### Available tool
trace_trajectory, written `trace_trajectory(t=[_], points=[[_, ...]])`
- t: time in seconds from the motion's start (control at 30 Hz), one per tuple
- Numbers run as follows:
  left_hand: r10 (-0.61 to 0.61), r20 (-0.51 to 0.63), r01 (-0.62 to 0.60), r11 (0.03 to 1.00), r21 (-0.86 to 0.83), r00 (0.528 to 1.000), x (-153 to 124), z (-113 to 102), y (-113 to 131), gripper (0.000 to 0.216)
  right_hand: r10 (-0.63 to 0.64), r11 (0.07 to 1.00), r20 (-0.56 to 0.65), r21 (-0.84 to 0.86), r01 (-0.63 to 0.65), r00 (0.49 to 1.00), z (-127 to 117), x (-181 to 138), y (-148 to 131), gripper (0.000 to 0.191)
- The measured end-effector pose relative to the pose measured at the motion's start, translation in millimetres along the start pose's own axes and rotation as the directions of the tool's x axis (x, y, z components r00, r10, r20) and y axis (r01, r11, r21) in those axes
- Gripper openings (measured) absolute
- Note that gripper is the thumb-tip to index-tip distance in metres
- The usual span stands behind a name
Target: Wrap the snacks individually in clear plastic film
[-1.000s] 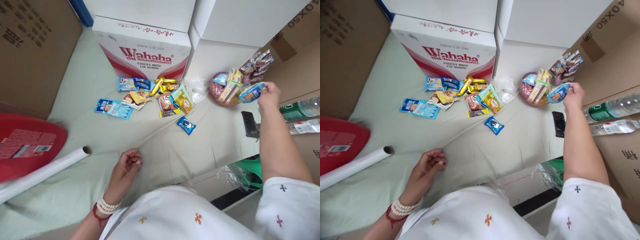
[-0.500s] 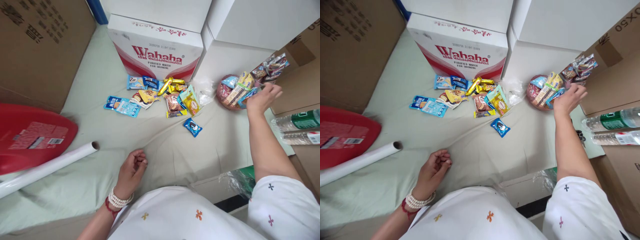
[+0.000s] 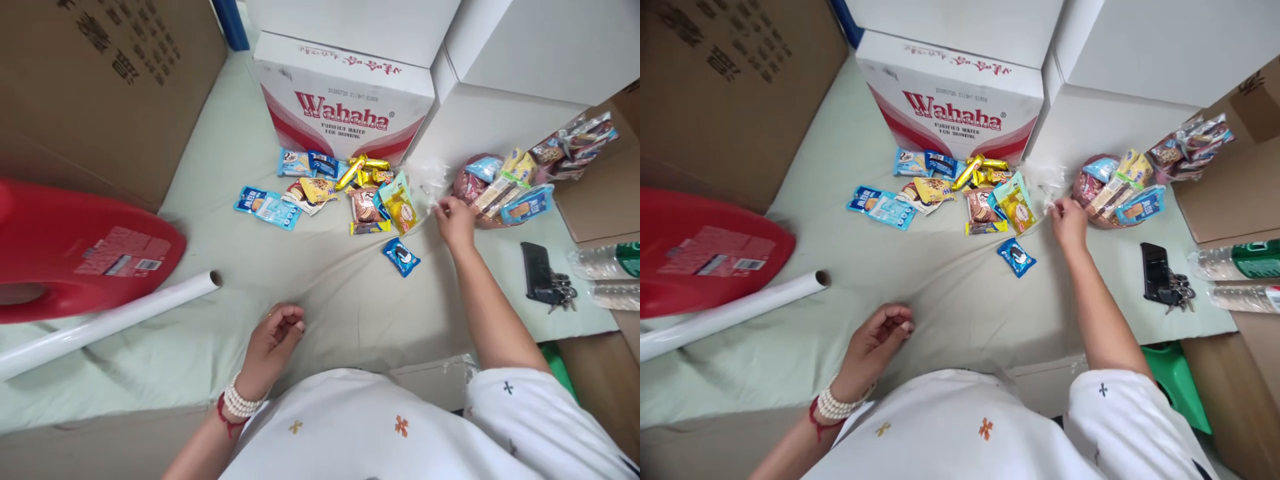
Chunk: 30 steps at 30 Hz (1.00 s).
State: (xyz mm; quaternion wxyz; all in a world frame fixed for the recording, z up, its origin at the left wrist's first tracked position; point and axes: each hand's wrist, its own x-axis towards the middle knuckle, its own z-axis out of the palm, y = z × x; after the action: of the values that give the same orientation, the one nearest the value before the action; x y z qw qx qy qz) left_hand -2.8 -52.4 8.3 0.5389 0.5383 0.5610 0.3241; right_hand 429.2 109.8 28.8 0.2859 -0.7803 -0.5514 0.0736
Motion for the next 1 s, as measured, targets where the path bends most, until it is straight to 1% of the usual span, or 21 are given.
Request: trace_trajectory(t=[0.03, 0.07, 0.1, 0.13, 0.17, 0.23, 0.3, 0.33, 0.37, 0.43, 0.5, 0.57, 0.6, 0.67, 0.73, 0.77, 0.83, 0.87, 0.9, 0.93, 1.0], points=[[0.003, 0.013, -0.003, 1.000, -0.022, 1.000, -0.7, 0.8, 3.0, 0.019, 0.017, 0.997, 0.001, 0.080, -0.017, 1.000, -6.6, -18.7, -4.4, 0.022], [0.020, 0.031, -0.019, 0.999, -0.035, 0.999, -0.1, 3.1, 6.8, 0.018, 0.076, 0.960, 0.028, 0.270, -0.080, 0.997, -12.1, -41.7, -11.9, 0.024], [0.046, 0.053, -0.043, 0.998, -0.042, 0.998, 1.9, 7.1, 11.3, 0.017, 0.141, 0.863, 0.106, 0.475, -0.175, 0.984, -15.5, -67.9, -22.4, 0.024], [0.074, 0.070, -0.070, 0.996, -0.051, 0.995, 5.4, 12.8, 16.6, 0.017, 0.176, 0.741, 0.227, 0.609, -0.281, 0.958, -16.3, -95.7, -35.7, 0.026], [0.099, 0.084, -0.093, 0.993, -0.066, 0.992, 9.8, 20.1, 22.4, 0.017, 0.178, 0.613, 0.375, 0.680, -0.401, 0.910, -14.5, -123.3, -50.8, 0.030], [0.106, 0.078, -0.095, 0.988, -0.125, 0.991, 20.3, 37.4, 33.2, 0.022, 0.159, 0.393, 0.613, 0.680, -0.619, 0.774, -5.2, -171.9, -82.5, 0.038], [0.088, 0.115, -0.065, 0.979, -0.192, 0.989, 29.9, 53.6, 39.8, 0.029, 0.112, 0.261, 0.751, 0.609, -0.749, 0.650, 5.6, -204.8, -109.3, 0.040], [0.088, 0.132, -0.059, 0.976, -0.210, 0.987, 33.4, 59.5, 40.8, 0.026, 0.096, 0.219, 0.785, 0.584, -0.782, 0.612, 9.9, -214.7, -119.0, 0.040], [0.074, 0.154, -0.037, 0.971, -0.235, 0.985, 35.7, 63.4, 40.2, 0.027, 0.085, 0.189, 0.802, 0.569, -0.800, 0.591, 13.1, -220.6, -125.9, 0.040], [0.047, 0.189, 0.011, 0.957, -0.291, 0.981, 36.6, 65.5, 35.7, 0.031, 0.076, 0.153, 0.814, 0.561, -0.814, 0.575, 16.2, -223.8, -131.6, 0.040], [0.016, 0.187, 0.051, 0.936, -0.347, 0.982, 33.8, 61.7, 29.6, 0.035, 0.068, 0.143, 0.823, 0.551, -0.822, 0.564, 16.0, -220.6, -129.7, 0.041], [-0.007, 0.138, 0.059, 0.924, -0.377, 0.990, 29.2, 54.6, 25.2, 0.037, 0.074, 0.126, 0.825, 0.550, -0.826, 0.560, 14.0, -216.1, -124.8, 0.041], [-0.010, 0.093, 0.043, 0.928, -0.370, 0.996, 26.8, 50.5, 24.4, 0.036, 0.084, 0.114, 0.820, 0.556, -0.823, 0.566, 12.7, -214.1, -122.5, 0.041], [0.044, -0.009, -0.045, 0.957, -0.286, 0.999, 21.8, 42.7, 25.4, 0.032, 0.105, 0.097, 0.806, 0.574, -0.813, 0.582, 10.8, -211.4, -119.9, 0.041], [0.199, -0.062, -0.205, 0.971, -0.119, 0.978, 16.9, 37.3, 29.0, 0.027, 0.113, 0.109, 0.800, 0.579, -0.808, 0.589, 10.7, -210.7, -120.6, 0.042], [0.296, -0.054, -0.297, 0.954, -0.027, 0.954, 14.7, 36.0, 30.9, 0.026, 0.109, 0.124, 0.804, 0.572, -0.811, 0.584, 11.4, -211.0, -122.1, 0.042], [0.447, 0.018, -0.446, 0.888, 0.112, 0.894, 11.9, 36.2, 33.3, 0.024, 0.089, 0.160, 0.824, 0.542, -0.825, 0.559, 14.1, -212.6, -126.5, 0.043], [0.483, 0.051, -0.485, 0.860, 0.156, 0.874, 11.4, 37.4, 33.4, 0.021, 0.078, 0.177, 0.837, 0.523, -0.834, 0.542, 15.8, -213.7, -129.1, 0.043], [0.494, 0.073, -0.498, 0.847, 0.185, 0.867, 11.4, 38.9, 32.8, 0.018, 0.068, 0.190, 0.847, 0.507, -0.841, 0.526, 17.3, -214.8, -131.7, 0.043], [0.484, 0.081, -0.490, 0.849, 0.198, 0.872, 11.8, 40.4, 31.6, 0.019, 0.061, 0.196, 0.852, 0.500, -0.844, 0.519, 18.6, -215.9, -134.0, 0.043], [0.434, 0.063, -0.438, 0.879, 0.189, 0.899, 12.8, 43.2, 28.6, 0.024, 0.044, 0.201, 0.839, 0.524, -0.828, 0.542, 20.1, -217.8, -137.8, 0.043]])
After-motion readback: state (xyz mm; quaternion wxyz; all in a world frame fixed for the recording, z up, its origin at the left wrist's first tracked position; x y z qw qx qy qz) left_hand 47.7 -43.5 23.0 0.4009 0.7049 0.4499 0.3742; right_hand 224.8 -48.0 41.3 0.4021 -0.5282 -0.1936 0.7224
